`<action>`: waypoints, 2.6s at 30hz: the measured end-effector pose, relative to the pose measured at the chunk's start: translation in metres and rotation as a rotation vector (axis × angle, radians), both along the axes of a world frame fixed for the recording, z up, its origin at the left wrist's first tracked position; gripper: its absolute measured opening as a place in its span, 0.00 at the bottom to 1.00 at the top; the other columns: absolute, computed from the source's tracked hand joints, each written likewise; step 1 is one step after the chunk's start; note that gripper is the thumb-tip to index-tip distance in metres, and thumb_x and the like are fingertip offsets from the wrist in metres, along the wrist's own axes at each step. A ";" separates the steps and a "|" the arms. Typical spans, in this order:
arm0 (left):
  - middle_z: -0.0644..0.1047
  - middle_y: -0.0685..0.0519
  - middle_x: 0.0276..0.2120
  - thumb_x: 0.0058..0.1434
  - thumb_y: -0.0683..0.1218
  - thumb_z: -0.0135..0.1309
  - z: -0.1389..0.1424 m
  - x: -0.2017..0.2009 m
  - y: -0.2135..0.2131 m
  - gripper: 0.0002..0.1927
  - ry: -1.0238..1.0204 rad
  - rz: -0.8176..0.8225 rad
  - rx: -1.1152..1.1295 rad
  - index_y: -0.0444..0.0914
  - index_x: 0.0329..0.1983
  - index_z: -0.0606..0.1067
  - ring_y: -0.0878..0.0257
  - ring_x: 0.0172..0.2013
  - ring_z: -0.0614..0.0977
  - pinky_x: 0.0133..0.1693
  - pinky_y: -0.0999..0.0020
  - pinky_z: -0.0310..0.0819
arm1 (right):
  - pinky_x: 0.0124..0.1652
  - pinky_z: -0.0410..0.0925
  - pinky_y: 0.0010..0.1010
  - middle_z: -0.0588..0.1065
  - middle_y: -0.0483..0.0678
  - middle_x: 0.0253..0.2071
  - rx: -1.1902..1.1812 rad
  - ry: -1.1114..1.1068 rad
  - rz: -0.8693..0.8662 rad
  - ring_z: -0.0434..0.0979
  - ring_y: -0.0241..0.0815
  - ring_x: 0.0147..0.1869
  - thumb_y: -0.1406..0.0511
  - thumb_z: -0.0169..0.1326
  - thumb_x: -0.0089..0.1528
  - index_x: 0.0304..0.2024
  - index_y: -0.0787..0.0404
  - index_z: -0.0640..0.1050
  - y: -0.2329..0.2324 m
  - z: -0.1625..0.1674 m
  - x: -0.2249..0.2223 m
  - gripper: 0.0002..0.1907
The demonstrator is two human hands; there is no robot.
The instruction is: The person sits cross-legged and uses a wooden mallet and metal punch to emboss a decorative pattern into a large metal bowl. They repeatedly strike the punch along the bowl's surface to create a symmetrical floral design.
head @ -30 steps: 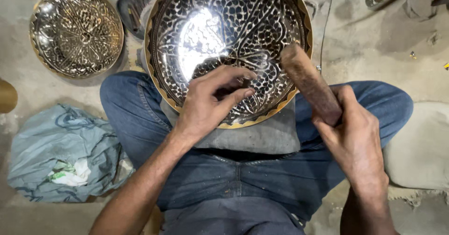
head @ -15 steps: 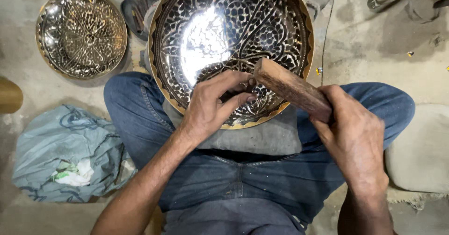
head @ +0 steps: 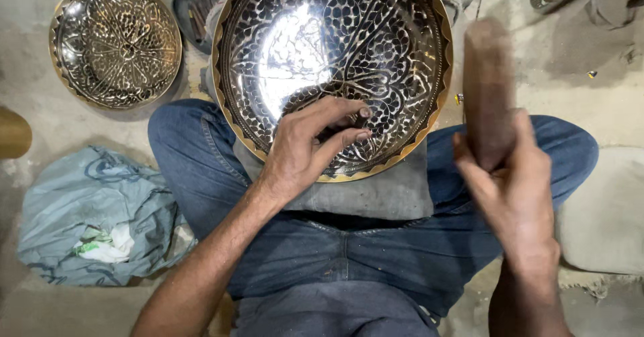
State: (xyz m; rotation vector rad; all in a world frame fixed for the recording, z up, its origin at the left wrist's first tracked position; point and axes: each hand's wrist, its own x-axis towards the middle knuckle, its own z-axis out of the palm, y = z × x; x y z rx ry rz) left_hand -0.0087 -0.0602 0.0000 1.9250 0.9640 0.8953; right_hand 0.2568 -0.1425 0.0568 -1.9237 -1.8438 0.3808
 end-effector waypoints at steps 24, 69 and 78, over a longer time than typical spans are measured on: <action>0.82 0.52 0.46 0.67 0.46 0.60 0.005 0.001 0.002 0.16 -0.017 0.004 0.041 0.39 0.57 0.77 0.62 0.45 0.85 0.46 0.67 0.84 | 0.39 0.72 0.43 0.78 0.53 0.34 -0.044 -0.145 0.055 0.80 0.53 0.36 0.66 0.66 0.55 0.46 0.62 0.72 0.011 0.004 -0.008 0.21; 0.83 0.52 0.43 0.66 0.45 0.62 0.016 0.003 -0.001 0.15 -0.011 0.030 0.003 0.41 0.56 0.80 0.64 0.38 0.84 0.39 0.68 0.79 | 0.40 0.72 0.44 0.77 0.56 0.37 0.005 0.124 -0.080 0.79 0.57 0.39 0.68 0.64 0.60 0.50 0.63 0.70 0.004 -0.002 -0.015 0.19; 0.82 0.52 0.44 0.68 0.46 0.59 0.005 0.001 0.007 0.12 -0.115 0.028 -0.077 0.41 0.53 0.79 0.64 0.42 0.86 0.44 0.69 0.87 | 0.40 0.71 0.41 0.78 0.60 0.40 0.015 0.000 -0.081 0.81 0.56 0.42 0.70 0.63 0.59 0.52 0.65 0.73 -0.001 -0.001 -0.010 0.20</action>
